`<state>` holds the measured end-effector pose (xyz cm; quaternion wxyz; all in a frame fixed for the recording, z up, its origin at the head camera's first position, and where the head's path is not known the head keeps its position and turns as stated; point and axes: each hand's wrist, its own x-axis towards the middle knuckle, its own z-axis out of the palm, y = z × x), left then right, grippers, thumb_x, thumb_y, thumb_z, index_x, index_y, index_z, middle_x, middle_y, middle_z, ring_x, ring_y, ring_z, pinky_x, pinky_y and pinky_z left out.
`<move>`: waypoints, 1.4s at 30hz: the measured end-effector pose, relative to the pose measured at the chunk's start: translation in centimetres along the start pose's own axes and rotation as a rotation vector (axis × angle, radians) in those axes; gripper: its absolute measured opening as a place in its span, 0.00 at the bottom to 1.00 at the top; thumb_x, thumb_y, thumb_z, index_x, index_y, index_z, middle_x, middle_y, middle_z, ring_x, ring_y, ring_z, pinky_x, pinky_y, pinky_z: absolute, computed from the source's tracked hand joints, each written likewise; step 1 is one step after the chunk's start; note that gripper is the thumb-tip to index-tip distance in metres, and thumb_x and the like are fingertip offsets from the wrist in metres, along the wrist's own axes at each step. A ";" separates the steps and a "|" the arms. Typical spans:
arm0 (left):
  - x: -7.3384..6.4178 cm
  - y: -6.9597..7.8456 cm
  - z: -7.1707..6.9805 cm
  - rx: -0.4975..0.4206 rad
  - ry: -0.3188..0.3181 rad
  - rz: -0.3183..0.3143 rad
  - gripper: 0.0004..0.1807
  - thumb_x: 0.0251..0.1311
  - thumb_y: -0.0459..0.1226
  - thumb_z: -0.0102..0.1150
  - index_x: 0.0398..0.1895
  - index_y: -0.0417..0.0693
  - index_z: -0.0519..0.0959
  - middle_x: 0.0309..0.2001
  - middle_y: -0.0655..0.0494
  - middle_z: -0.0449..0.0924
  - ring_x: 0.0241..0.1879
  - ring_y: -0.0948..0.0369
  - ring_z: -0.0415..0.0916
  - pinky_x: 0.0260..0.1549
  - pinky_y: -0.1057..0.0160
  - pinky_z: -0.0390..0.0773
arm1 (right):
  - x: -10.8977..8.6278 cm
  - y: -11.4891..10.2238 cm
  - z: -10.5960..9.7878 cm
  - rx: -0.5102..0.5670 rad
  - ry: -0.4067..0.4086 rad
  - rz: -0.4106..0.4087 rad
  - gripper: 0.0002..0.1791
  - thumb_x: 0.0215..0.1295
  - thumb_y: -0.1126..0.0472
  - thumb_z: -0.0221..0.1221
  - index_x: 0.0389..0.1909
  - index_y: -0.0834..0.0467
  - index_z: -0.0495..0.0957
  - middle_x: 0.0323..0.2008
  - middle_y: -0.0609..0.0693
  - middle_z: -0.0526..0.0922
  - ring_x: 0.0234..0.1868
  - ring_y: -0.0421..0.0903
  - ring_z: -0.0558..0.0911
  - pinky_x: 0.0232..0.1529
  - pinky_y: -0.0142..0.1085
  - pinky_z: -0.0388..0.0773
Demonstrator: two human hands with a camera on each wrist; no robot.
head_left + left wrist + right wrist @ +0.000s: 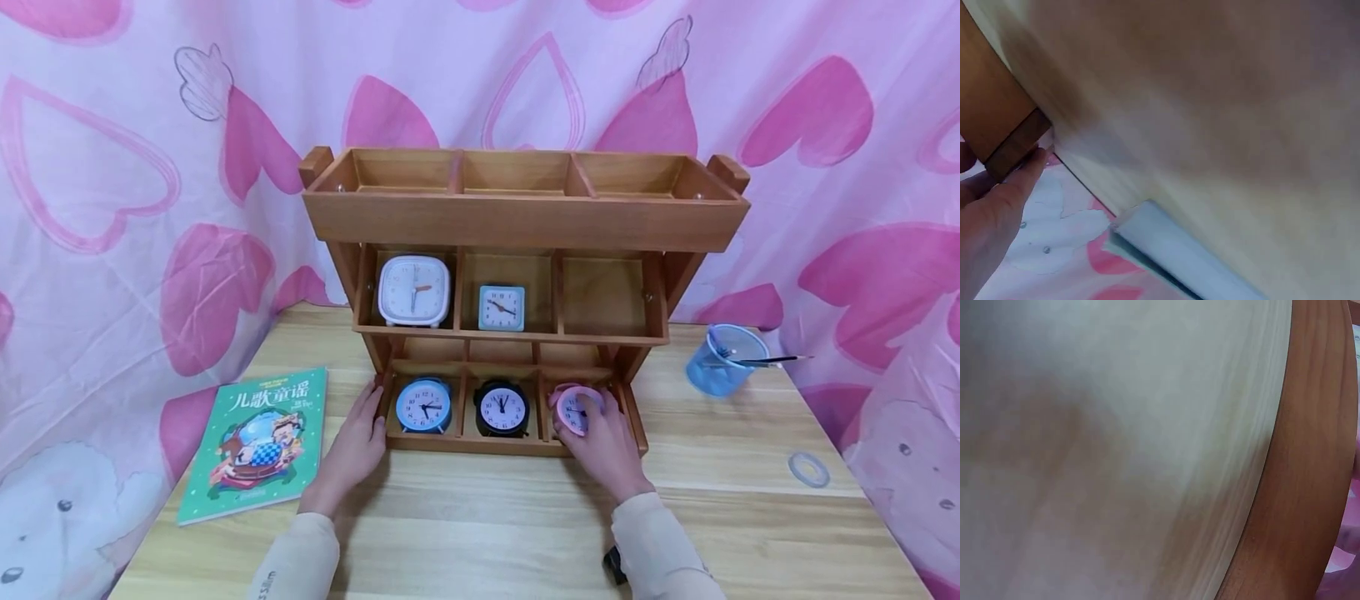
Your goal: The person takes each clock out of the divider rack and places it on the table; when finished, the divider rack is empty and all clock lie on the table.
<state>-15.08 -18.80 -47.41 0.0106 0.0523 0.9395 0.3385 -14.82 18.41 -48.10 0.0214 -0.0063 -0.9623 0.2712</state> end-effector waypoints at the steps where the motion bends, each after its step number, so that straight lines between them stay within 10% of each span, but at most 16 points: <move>1: 0.0 -0.1 0.0 -0.003 -0.006 -0.003 0.30 0.74 0.32 0.42 0.76 0.33 0.53 0.78 0.38 0.44 0.76 0.41 0.47 0.70 0.41 0.57 | 0.1 -0.1 -0.1 0.009 -0.003 0.012 0.38 0.61 0.47 0.66 0.68 0.61 0.68 0.72 0.69 0.55 0.65 0.72 0.65 0.59 0.69 0.68; 12: -0.3 -0.8 -0.4 -0.043 -0.026 -0.025 0.29 0.76 0.34 0.39 0.78 0.39 0.51 0.79 0.42 0.43 0.77 0.42 0.44 0.71 0.41 0.55 | 0.3 -0.5 0.1 0.045 0.037 0.035 0.34 0.58 0.54 0.69 0.63 0.64 0.73 0.68 0.70 0.61 0.61 0.70 0.68 0.59 0.65 0.71; 24: -0.2 -1.0 -0.3 -0.085 -0.016 -0.014 0.28 0.76 0.32 0.38 0.77 0.38 0.52 0.79 0.42 0.43 0.77 0.42 0.44 0.71 0.41 0.53 | -0.7 -1.5 -2.4 0.192 0.266 -0.110 0.29 0.55 0.56 0.72 0.57 0.63 0.79 0.62 0.68 0.69 0.59 0.65 0.71 0.58 0.62 0.74; 42: -0.1 -0.7 -0.4 -0.098 -0.019 -0.059 0.29 0.76 0.34 0.39 0.78 0.41 0.53 0.79 0.44 0.44 0.77 0.42 0.44 0.71 0.40 0.54 | -3.4 4.8 -8.1 0.130 0.321 0.145 0.33 0.59 0.59 0.68 0.62 0.71 0.72 0.69 0.73 0.60 0.64 0.72 0.62 0.61 0.69 0.65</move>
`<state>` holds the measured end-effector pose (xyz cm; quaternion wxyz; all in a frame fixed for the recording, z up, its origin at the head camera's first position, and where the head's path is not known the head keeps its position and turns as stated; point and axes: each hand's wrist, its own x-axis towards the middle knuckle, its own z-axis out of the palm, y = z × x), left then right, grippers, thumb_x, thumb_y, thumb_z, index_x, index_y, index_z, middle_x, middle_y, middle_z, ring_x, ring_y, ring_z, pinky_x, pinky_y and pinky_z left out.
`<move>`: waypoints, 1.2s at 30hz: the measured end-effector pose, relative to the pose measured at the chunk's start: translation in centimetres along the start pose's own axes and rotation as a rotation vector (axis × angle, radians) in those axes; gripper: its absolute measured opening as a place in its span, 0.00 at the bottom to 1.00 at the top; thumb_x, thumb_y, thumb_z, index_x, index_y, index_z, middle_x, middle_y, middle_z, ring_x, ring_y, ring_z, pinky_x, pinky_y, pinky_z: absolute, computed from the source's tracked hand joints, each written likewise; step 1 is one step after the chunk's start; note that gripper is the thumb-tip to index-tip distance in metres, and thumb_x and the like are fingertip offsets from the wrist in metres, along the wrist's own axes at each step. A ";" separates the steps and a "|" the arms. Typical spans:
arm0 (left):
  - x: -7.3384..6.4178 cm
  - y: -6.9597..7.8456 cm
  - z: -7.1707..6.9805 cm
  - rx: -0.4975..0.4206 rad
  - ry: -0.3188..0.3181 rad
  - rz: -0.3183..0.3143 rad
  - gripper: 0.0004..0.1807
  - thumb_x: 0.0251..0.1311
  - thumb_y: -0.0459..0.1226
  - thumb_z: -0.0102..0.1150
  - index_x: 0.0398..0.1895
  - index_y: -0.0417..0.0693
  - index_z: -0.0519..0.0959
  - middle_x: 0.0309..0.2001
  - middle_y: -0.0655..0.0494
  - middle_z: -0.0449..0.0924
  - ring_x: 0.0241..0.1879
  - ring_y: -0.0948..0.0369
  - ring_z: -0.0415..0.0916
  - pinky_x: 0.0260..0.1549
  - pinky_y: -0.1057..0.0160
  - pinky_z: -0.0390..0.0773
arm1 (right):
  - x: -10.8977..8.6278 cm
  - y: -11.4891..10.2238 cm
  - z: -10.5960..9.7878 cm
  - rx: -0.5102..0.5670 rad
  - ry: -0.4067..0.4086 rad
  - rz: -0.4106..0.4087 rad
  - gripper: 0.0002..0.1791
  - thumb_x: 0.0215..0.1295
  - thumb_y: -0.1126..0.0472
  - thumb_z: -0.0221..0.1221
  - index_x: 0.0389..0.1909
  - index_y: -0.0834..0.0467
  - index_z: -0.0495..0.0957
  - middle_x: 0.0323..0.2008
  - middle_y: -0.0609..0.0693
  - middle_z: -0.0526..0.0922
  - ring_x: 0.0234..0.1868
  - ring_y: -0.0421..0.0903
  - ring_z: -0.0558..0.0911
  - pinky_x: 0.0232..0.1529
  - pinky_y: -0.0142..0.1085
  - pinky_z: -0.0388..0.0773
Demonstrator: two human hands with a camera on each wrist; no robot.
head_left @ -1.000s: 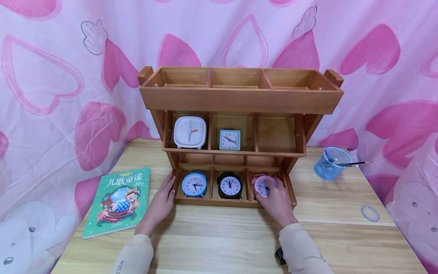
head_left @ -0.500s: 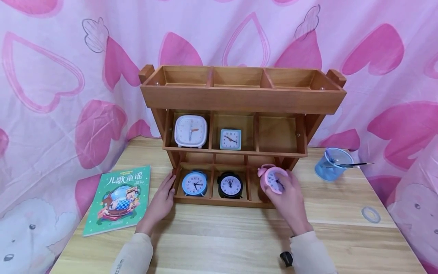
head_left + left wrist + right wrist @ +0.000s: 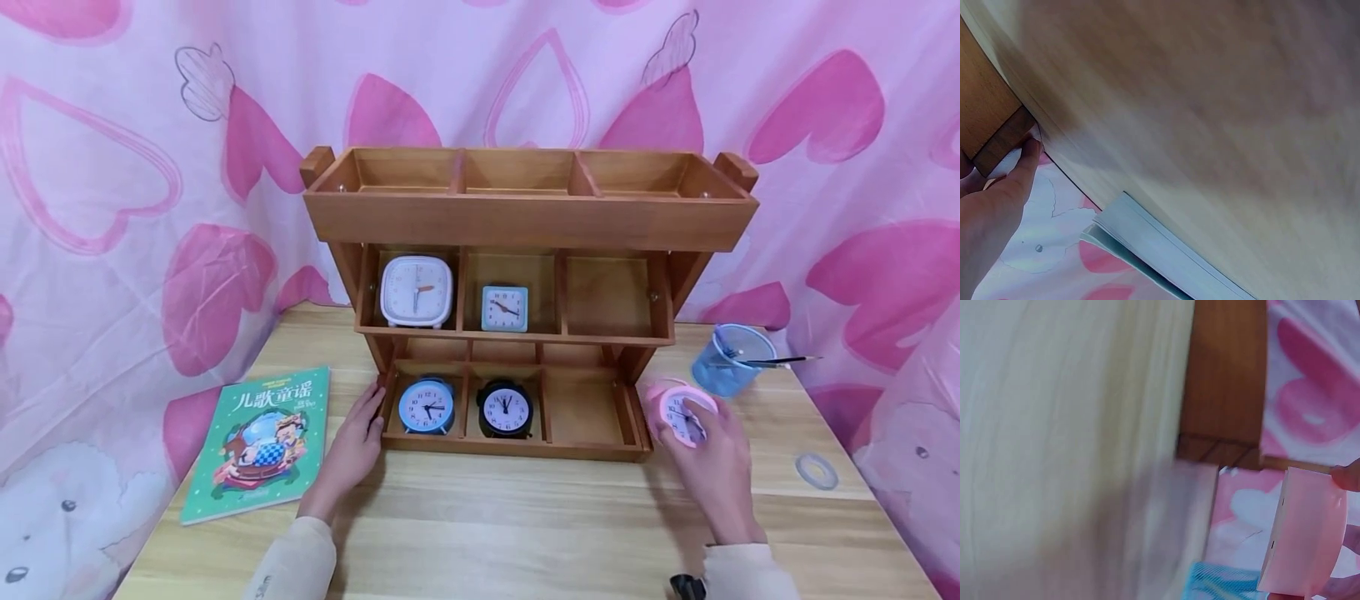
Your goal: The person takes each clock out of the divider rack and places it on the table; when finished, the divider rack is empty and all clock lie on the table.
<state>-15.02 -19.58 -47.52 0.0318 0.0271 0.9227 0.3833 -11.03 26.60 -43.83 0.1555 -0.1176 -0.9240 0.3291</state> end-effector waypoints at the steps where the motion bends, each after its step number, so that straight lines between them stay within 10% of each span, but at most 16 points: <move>1: -0.1 0.1 0.0 0.001 0.000 0.000 0.29 0.76 0.33 0.39 0.77 0.41 0.53 0.79 0.44 0.44 0.77 0.42 0.44 0.71 0.40 0.54 | 0.1 0.4 0.0 -0.002 -0.009 0.015 0.33 0.60 0.59 0.68 0.63 0.71 0.71 0.69 0.73 0.59 0.65 0.73 0.62 0.62 0.69 0.64; 17: 0.1 -0.3 0.5 0.018 0.016 0.015 0.29 0.76 0.34 0.39 0.77 0.41 0.54 0.79 0.44 0.45 0.77 0.42 0.45 0.71 0.40 0.55 | 1.5 4.4 1.7 -0.029 -0.270 0.090 0.32 0.66 0.57 0.63 0.66 0.71 0.68 0.68 0.78 0.52 0.64 0.77 0.57 0.61 0.70 0.63; 36: 0.0 -0.3 0.1 0.003 0.010 0.020 0.29 0.76 0.34 0.39 0.78 0.41 0.53 0.79 0.43 0.44 0.77 0.42 0.44 0.71 0.39 0.54 | 1.4 2.7 1.3 -0.119 -0.183 0.105 0.36 0.66 0.46 0.61 0.66 0.65 0.68 0.71 0.78 0.50 0.66 0.79 0.56 0.59 0.76 0.58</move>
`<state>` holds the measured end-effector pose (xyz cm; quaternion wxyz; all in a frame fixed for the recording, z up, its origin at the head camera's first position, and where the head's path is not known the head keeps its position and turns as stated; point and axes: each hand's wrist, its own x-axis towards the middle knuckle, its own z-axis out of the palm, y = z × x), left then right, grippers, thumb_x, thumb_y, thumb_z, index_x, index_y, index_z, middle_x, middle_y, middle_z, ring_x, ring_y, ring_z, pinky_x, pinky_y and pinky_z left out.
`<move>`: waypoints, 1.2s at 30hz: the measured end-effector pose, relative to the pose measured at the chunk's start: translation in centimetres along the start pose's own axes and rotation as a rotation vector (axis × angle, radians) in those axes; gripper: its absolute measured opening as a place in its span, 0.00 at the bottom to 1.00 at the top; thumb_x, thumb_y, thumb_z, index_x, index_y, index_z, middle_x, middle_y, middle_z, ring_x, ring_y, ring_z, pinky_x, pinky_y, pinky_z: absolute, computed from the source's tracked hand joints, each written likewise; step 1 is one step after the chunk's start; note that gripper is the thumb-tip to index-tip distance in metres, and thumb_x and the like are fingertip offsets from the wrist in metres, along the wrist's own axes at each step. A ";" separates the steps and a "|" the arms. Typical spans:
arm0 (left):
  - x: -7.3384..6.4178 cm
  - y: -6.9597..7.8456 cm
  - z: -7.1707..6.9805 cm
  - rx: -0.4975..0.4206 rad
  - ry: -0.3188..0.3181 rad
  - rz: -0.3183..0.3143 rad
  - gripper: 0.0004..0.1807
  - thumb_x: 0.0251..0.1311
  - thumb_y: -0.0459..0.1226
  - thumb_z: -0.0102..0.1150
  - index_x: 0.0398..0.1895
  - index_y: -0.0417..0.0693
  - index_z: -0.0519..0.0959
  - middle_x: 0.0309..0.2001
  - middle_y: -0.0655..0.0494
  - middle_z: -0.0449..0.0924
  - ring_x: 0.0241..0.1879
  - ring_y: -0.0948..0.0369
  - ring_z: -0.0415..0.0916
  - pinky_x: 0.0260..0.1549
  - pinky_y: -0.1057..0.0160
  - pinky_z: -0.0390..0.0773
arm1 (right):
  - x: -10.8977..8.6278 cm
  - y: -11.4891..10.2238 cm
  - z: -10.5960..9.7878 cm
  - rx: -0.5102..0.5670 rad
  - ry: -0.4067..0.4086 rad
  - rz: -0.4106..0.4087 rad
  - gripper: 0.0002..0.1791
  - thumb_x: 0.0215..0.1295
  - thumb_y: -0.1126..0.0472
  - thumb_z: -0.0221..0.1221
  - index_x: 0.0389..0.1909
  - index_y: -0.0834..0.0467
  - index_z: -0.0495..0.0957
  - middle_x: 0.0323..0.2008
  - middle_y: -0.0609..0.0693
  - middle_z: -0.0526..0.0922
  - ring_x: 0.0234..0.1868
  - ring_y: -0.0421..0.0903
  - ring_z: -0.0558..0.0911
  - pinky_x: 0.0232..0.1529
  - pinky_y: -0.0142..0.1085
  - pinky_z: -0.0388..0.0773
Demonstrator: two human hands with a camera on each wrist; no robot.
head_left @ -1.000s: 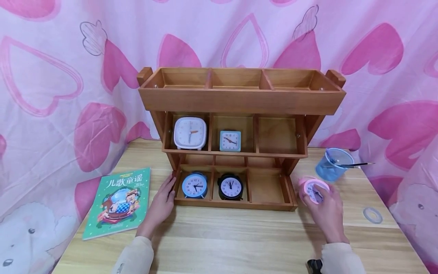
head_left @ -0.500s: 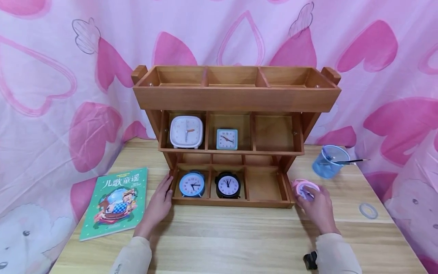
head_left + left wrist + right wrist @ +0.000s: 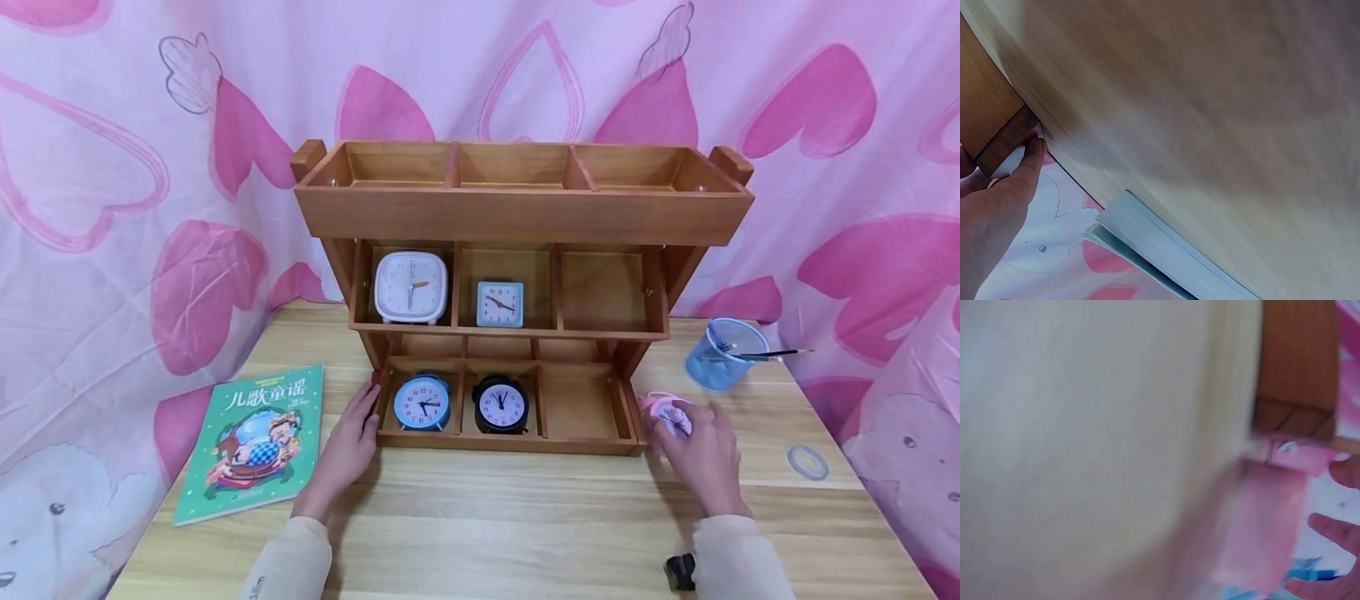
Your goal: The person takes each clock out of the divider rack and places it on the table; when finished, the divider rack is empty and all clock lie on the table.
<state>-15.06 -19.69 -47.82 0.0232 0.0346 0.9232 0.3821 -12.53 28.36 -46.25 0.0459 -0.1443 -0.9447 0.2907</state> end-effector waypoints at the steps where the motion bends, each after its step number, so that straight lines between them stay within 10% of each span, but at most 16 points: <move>1: 0.1 0.0 -0.1 -0.003 0.000 0.000 0.29 0.76 0.34 0.39 0.78 0.41 0.53 0.79 0.43 0.44 0.77 0.42 0.44 0.71 0.39 0.53 | -0.1 -0.7 0.0 0.009 0.036 -0.011 0.35 0.66 0.46 0.60 0.65 0.65 0.70 0.71 0.77 0.51 0.66 0.78 0.57 0.59 0.75 0.59; 7: 0.3 0.0 -0.4 -0.020 -0.018 -0.008 0.29 0.77 0.34 0.39 0.78 0.42 0.52 0.79 0.43 0.43 0.77 0.42 0.42 0.71 0.39 0.53 | -0.9 -6.1 0.5 0.085 0.100 -0.168 0.34 0.65 0.50 0.62 0.65 0.67 0.69 0.70 0.72 0.58 0.67 0.71 0.61 0.60 0.70 0.65; 19: 0.4 -0.3 -0.2 -0.032 -0.036 -0.020 0.30 0.77 0.35 0.39 0.79 0.46 0.51 0.80 0.46 0.41 0.78 0.43 0.41 0.70 0.38 0.54 | -2.6 -13.9 6.9 0.091 -0.131 -0.387 0.32 0.61 0.48 0.65 0.63 0.58 0.73 0.69 0.62 0.65 0.66 0.63 0.69 0.61 0.62 0.72; 36: 0.2 -0.4 0.1 -0.028 -0.027 -0.012 0.29 0.77 0.35 0.38 0.78 0.44 0.52 0.80 0.45 0.42 0.78 0.44 0.42 0.71 0.39 0.53 | -1.7 -16.5 12.4 0.084 -0.228 -0.439 0.27 0.62 0.51 0.65 0.58 0.61 0.77 0.67 0.67 0.65 0.63 0.64 0.70 0.59 0.56 0.76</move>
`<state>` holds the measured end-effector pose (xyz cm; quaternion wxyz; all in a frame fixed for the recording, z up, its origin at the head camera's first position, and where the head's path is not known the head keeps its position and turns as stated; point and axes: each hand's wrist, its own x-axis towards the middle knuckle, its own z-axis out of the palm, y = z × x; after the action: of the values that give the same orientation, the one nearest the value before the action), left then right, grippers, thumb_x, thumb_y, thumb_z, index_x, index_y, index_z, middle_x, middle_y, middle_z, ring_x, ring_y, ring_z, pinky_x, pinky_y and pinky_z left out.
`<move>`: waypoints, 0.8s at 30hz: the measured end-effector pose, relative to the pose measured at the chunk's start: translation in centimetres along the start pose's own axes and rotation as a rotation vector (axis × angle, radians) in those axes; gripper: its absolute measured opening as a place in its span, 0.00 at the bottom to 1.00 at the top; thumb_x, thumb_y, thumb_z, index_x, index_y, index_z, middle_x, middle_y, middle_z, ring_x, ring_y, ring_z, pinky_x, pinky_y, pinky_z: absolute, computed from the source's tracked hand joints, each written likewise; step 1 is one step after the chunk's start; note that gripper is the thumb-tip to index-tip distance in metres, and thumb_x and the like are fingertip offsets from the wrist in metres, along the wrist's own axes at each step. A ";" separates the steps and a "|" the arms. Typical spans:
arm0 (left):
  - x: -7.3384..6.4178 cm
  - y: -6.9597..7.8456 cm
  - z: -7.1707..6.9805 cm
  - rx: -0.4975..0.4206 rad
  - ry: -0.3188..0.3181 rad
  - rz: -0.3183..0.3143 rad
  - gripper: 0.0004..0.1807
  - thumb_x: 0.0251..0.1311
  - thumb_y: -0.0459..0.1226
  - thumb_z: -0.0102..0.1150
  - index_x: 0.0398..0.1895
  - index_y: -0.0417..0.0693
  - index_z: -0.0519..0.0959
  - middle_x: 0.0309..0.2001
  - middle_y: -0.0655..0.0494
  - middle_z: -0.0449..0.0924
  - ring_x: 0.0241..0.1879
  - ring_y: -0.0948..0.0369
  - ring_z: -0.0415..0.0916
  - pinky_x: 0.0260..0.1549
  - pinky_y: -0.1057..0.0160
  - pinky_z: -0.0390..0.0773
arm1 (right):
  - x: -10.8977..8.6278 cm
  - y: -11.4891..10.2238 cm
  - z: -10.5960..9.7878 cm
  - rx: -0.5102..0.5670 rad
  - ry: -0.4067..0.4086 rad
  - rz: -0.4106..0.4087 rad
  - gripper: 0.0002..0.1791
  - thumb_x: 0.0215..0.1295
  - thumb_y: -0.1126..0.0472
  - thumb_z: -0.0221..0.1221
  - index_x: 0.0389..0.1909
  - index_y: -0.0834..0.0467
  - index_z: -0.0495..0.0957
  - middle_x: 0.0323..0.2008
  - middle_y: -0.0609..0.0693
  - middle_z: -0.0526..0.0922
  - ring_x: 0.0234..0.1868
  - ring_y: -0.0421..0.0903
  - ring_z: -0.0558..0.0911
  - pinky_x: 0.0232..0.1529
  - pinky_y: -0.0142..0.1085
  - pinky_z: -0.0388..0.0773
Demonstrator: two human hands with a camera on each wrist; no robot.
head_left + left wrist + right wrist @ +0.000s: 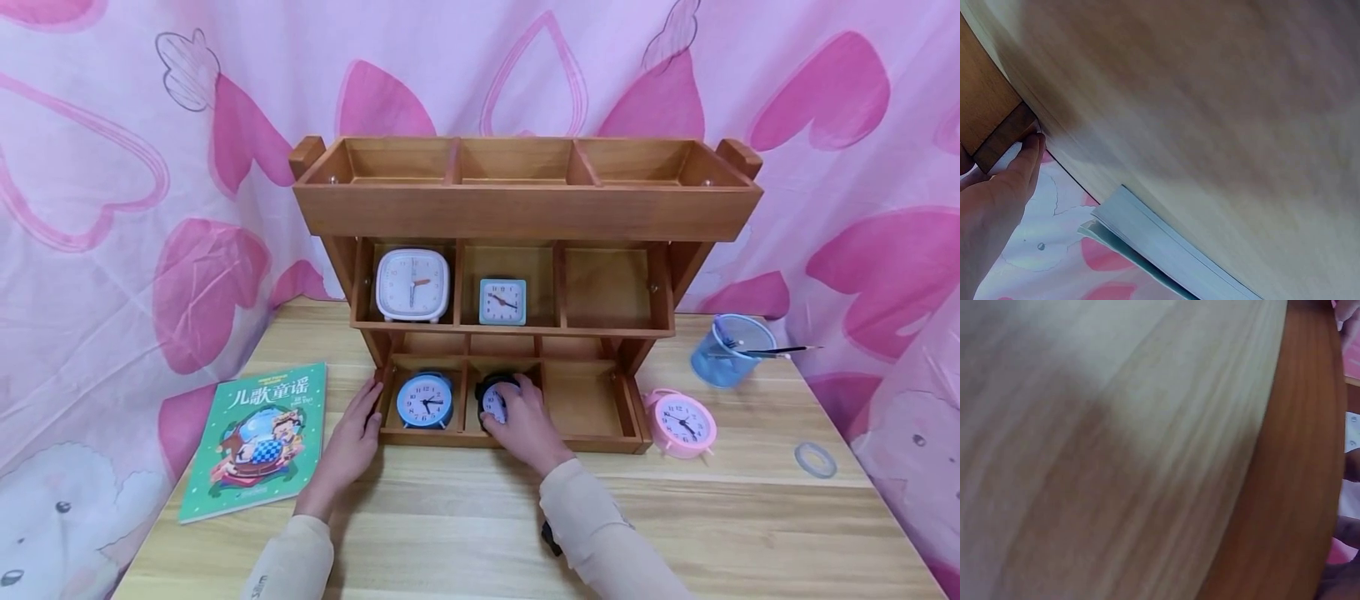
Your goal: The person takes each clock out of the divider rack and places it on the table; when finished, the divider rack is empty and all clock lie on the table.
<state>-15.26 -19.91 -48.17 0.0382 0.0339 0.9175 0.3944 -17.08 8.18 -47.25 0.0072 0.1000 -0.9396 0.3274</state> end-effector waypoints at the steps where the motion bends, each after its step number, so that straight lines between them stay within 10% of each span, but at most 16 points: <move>1: 0.0 0.0 0.0 0.002 0.002 0.002 0.29 0.77 0.35 0.38 0.78 0.44 0.52 0.80 0.45 0.42 0.78 0.43 0.42 0.71 0.39 0.53 | 0.1 0.0 0.1 0.004 -0.003 0.006 0.27 0.62 0.51 0.66 0.59 0.60 0.77 0.67 0.67 0.65 0.63 0.64 0.69 0.59 0.57 0.76; 24: -0.1 0.2 0.1 0.014 0.017 0.011 0.29 0.77 0.34 0.38 0.78 0.41 0.53 0.79 0.44 0.43 0.77 0.44 0.43 0.72 0.41 0.52 | -0.1 -0.9 -1.2 0.057 0.101 0.011 0.27 0.57 0.51 0.69 0.56 0.58 0.80 0.68 0.65 0.66 0.65 0.64 0.68 0.60 0.57 0.75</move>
<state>-15.10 -19.69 -48.05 0.0281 0.0359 0.9204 0.3884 -16.89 8.25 -45.75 0.0500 0.0784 -0.9289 0.3585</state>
